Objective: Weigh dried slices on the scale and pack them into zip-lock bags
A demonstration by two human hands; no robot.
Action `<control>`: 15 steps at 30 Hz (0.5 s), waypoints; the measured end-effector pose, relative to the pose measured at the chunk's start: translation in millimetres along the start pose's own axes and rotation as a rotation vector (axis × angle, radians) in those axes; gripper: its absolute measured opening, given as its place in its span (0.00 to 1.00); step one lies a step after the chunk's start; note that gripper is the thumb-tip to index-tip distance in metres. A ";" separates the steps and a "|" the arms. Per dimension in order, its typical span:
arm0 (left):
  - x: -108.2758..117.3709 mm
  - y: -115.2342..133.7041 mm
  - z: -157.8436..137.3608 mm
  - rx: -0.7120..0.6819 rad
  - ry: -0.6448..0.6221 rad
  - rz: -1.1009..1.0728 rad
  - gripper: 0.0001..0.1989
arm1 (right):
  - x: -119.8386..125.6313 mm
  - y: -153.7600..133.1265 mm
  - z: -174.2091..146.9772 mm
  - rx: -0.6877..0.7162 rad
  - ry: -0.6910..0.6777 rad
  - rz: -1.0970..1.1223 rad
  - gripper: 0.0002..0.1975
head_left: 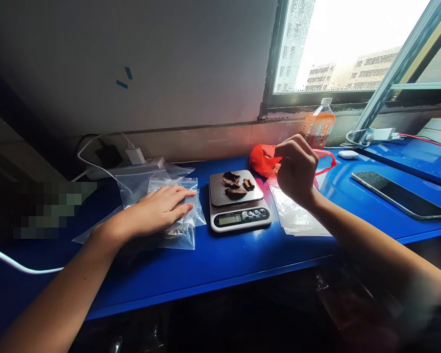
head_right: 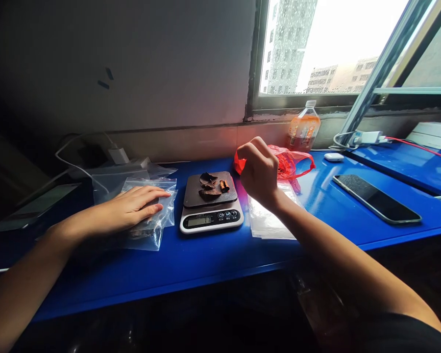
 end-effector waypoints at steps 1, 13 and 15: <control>-0.3 -0.5 0.2 -0.003 -0.001 0.004 0.29 | 2.2 -1.2 0.5 0.005 0.029 -0.008 0.11; 0.6 -0.4 1.1 0.008 -0.005 -0.019 0.31 | 19.1 60.0 8.0 -0.295 0.025 -0.153 0.18; 1.0 -1.2 1.1 0.014 -0.006 -0.028 0.31 | 24.4 67.4 8.5 -0.298 0.081 -0.172 0.18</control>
Point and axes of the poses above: each hand's wrist, its own z-axis towards the middle knuckle, its own x-axis out of the back of the hand, y = z × x, the point moved 3 cm from there along z, towards the middle knuckle, and after that the axes turned 7 degrees about -y, right-handed, at the moved point
